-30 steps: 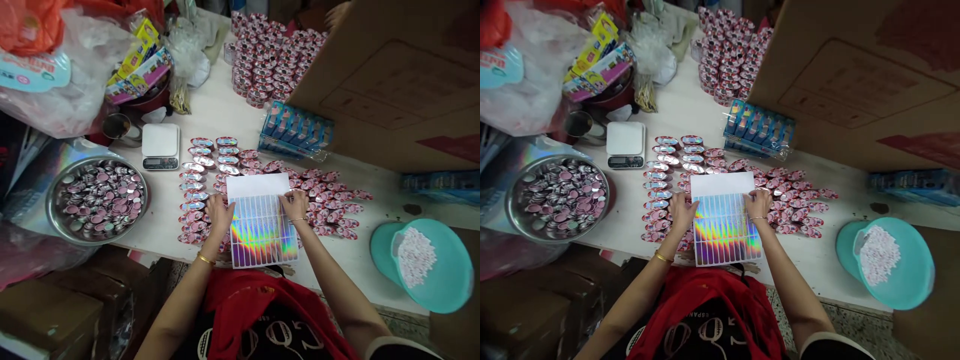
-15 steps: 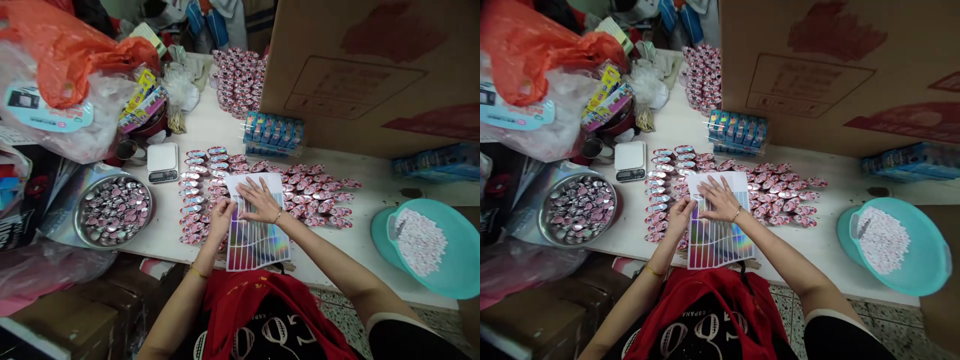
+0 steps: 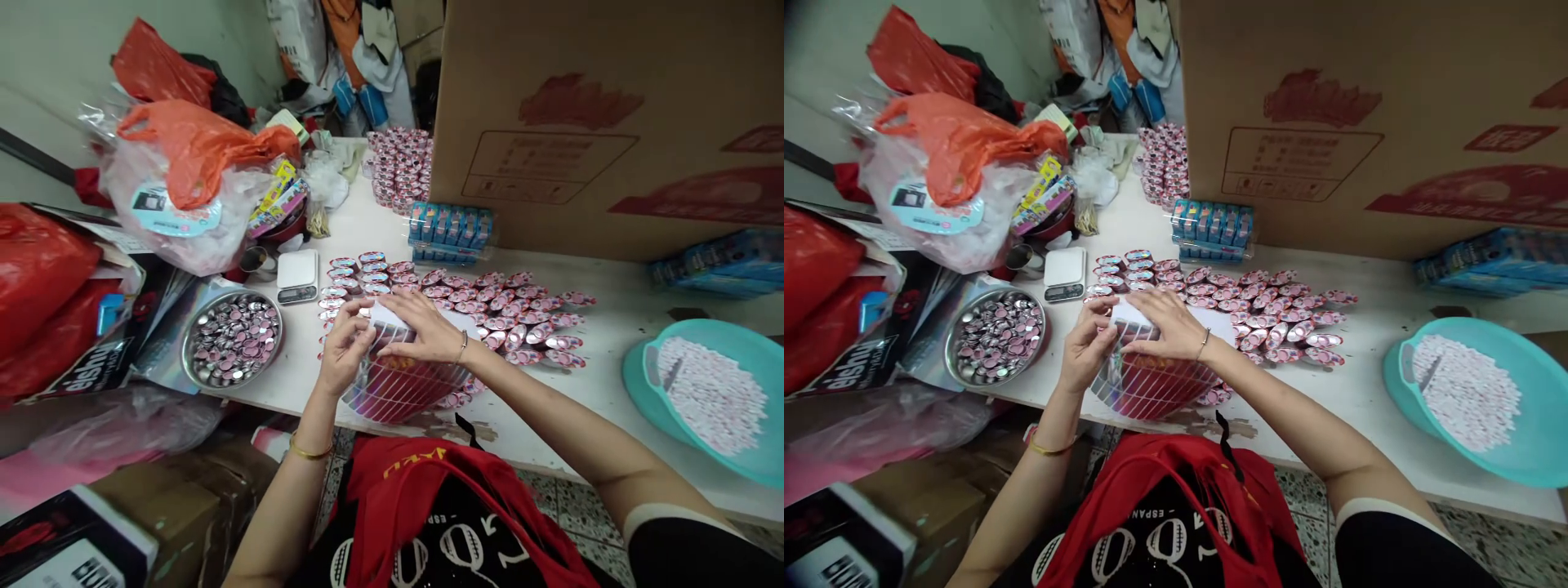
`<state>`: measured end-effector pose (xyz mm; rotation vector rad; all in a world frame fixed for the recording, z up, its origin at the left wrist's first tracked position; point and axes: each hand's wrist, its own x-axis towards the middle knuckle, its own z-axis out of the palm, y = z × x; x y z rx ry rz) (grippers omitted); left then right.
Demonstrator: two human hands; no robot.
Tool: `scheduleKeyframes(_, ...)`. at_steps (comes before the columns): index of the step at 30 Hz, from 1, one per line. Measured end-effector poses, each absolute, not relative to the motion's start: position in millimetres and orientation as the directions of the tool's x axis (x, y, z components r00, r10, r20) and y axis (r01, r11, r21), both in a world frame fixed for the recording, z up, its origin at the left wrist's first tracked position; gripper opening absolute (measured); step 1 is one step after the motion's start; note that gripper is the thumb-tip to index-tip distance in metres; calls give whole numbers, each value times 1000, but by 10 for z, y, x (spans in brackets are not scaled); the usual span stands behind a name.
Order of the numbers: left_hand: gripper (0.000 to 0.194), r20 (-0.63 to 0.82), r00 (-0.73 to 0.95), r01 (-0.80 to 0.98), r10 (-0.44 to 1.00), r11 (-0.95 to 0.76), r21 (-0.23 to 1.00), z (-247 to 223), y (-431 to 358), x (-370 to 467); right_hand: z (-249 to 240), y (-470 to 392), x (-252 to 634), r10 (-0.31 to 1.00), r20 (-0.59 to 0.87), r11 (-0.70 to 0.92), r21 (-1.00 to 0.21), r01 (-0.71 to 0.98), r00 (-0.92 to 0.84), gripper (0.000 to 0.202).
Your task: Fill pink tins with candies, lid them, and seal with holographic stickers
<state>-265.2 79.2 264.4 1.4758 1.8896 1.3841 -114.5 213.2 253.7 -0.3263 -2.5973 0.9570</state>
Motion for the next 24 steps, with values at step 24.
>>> scheduleKeyframes(24,36,-3,-586,137,810,103,985,2298,648,-2400,2589,2426,-820,-2,-145,458,-880,128,-989,38)
